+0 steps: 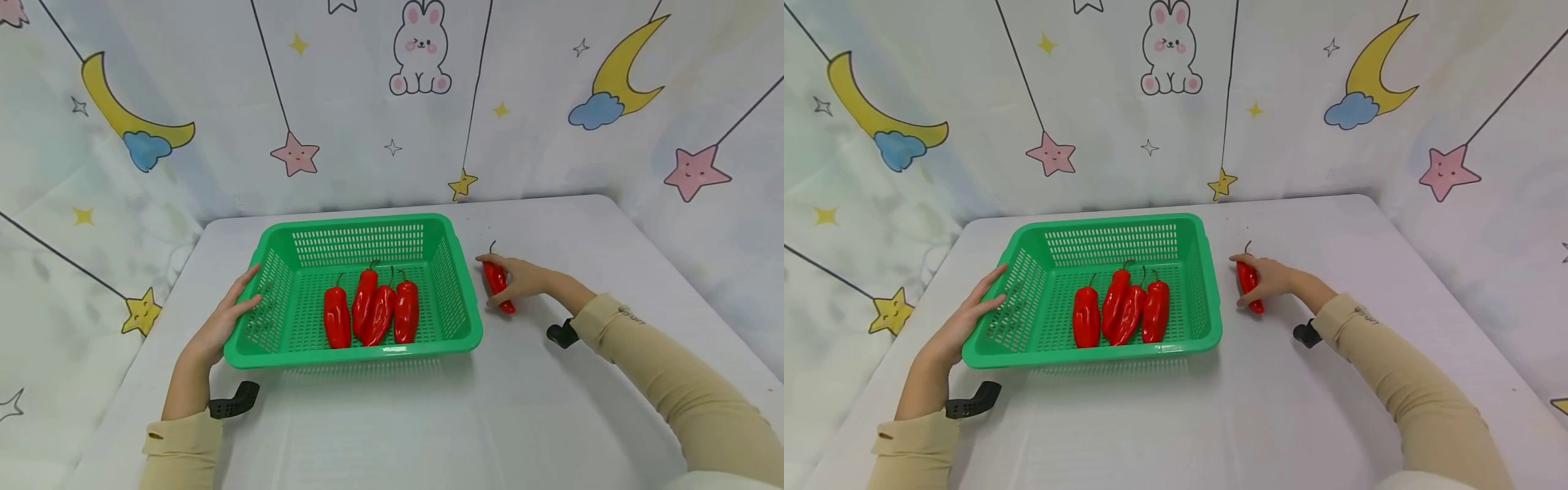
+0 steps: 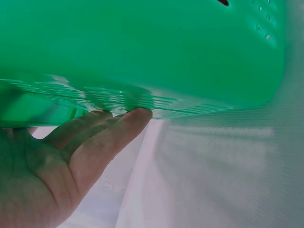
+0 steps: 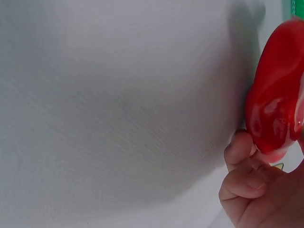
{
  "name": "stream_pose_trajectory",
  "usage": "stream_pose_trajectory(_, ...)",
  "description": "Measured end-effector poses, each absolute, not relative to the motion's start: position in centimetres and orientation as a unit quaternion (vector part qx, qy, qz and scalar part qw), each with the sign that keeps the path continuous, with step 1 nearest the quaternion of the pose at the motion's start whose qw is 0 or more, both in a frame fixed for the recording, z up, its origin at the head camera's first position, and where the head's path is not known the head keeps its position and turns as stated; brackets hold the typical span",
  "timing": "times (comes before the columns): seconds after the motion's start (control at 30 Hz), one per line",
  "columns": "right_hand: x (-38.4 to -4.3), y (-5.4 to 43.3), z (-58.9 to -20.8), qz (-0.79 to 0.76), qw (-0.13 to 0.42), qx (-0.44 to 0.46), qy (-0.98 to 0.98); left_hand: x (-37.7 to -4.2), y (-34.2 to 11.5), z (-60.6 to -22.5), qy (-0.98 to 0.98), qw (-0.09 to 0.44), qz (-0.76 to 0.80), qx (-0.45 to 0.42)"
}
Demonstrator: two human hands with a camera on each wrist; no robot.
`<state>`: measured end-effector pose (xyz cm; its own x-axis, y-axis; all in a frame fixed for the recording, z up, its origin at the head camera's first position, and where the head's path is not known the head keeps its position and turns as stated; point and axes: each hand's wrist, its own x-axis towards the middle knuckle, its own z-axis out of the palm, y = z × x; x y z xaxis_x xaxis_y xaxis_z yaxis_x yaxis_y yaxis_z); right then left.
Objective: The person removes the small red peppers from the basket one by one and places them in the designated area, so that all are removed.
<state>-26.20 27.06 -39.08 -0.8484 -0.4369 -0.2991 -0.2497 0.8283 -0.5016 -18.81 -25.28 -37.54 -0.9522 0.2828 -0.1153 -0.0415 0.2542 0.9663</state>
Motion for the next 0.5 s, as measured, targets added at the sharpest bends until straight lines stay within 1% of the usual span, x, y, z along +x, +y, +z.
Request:
stream_pose_trajectory(0.17,-26.27,27.01,-39.48,-0.208,0.199,-0.179,0.941,-18.93,-25.28,-37.48,0.784,0.133,0.602,0.08)
stream_pose_trajectory(0.5,-25.82,26.79,-39.35,-0.199,0.21,-0.174,0.941,-18.73,-25.32,-37.55,0.781,0.13,0.606,0.078)
